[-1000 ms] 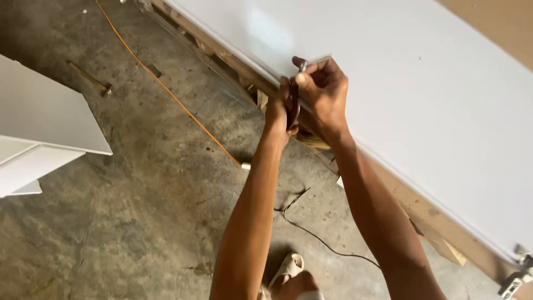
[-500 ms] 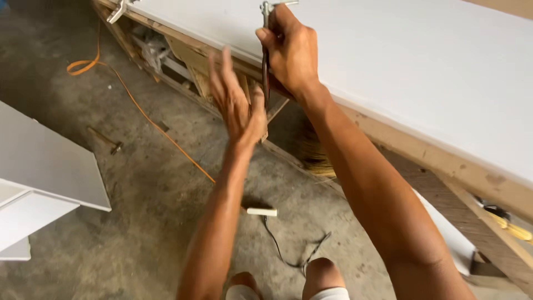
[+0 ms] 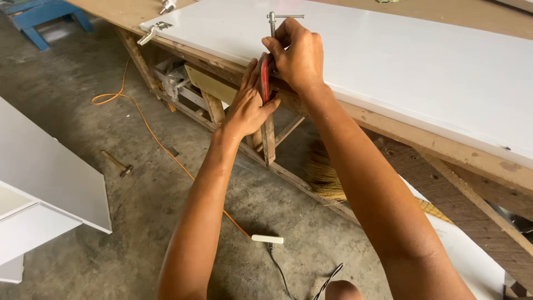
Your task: The person positions and secures metal hinges onto a white door panel, first by hand and then using a power drill to drive screws into the panel's edge.
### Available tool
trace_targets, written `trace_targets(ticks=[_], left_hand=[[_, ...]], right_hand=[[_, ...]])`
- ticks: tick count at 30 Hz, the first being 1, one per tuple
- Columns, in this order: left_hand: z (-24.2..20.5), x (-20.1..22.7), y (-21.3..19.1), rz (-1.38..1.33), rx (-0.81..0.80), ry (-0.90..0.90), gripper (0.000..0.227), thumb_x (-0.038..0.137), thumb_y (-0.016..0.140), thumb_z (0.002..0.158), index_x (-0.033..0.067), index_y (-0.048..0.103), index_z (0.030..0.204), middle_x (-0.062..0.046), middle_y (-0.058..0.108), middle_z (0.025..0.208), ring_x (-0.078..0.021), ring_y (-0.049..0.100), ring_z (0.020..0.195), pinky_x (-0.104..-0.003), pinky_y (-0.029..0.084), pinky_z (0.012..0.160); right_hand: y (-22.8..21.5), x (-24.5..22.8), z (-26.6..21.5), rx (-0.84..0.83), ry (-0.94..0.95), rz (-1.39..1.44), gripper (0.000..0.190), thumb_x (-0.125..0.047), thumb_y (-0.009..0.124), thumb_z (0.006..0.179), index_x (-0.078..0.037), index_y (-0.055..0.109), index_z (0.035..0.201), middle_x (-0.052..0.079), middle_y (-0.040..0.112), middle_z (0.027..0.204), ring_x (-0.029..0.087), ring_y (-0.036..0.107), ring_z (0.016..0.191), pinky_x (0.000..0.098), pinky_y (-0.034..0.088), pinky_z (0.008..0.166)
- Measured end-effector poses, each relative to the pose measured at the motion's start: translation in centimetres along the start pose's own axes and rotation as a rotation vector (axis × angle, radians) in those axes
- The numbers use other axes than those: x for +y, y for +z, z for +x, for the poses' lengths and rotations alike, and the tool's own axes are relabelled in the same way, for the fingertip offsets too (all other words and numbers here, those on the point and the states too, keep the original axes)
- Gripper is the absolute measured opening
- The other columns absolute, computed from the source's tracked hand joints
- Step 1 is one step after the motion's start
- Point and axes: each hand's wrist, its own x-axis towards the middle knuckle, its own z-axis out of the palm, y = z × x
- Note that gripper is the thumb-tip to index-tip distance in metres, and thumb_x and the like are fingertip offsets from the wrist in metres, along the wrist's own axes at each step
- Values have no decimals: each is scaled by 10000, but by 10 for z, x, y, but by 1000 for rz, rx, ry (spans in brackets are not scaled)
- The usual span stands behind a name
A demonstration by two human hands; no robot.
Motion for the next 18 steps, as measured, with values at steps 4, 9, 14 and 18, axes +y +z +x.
trace_targets(ticks=[4, 9, 14, 18], left_hand=[[-1, -10, 9, -69, 40, -2, 888, 213, 687, 1013, 25, 81, 1635, -150, 98, 1722, -379, 30, 1599, -516, 188, 1328], [-2, -10, 8, -134, 39, 0, 853, 188, 655, 1016, 84, 92, 1648, -108, 110, 1728, -378, 14, 1603, -554, 223, 1305], [-2, -14, 7, -132, 18, 14, 848, 261, 641, 1050, 95, 70, 1655, -94, 55, 1732, -375, 6, 1604, -610, 330, 1247], [0, -13, 3, -118, -3, -5, 862, 213, 664, 1023, 125, 88, 1658, -32, 66, 1733, -341, 23, 1606, -579, 490, 1129]], right_hand=[[1, 4, 0, -7, 91, -7, 373, -279, 906, 842, -126, 603, 685, -5, 648, 590, 173, 482, 543, 370, 436, 550], [-3, -3, -1, -127, -49, 98, 146, -89, 544, 916, -87, 558, 770, 51, 783, 761, 211, 739, 667, 341, 538, 618], [-5, 0, 0, -92, 98, 102, 256, -214, 807, 926, -121, 629, 767, -29, 614, 639, 93, 514, 576, 291, 439, 525], [0, 5, 1, -124, 65, 91, 191, -133, 713, 960, -76, 664, 784, -4, 716, 702, 88, 623, 626, 301, 530, 569]])
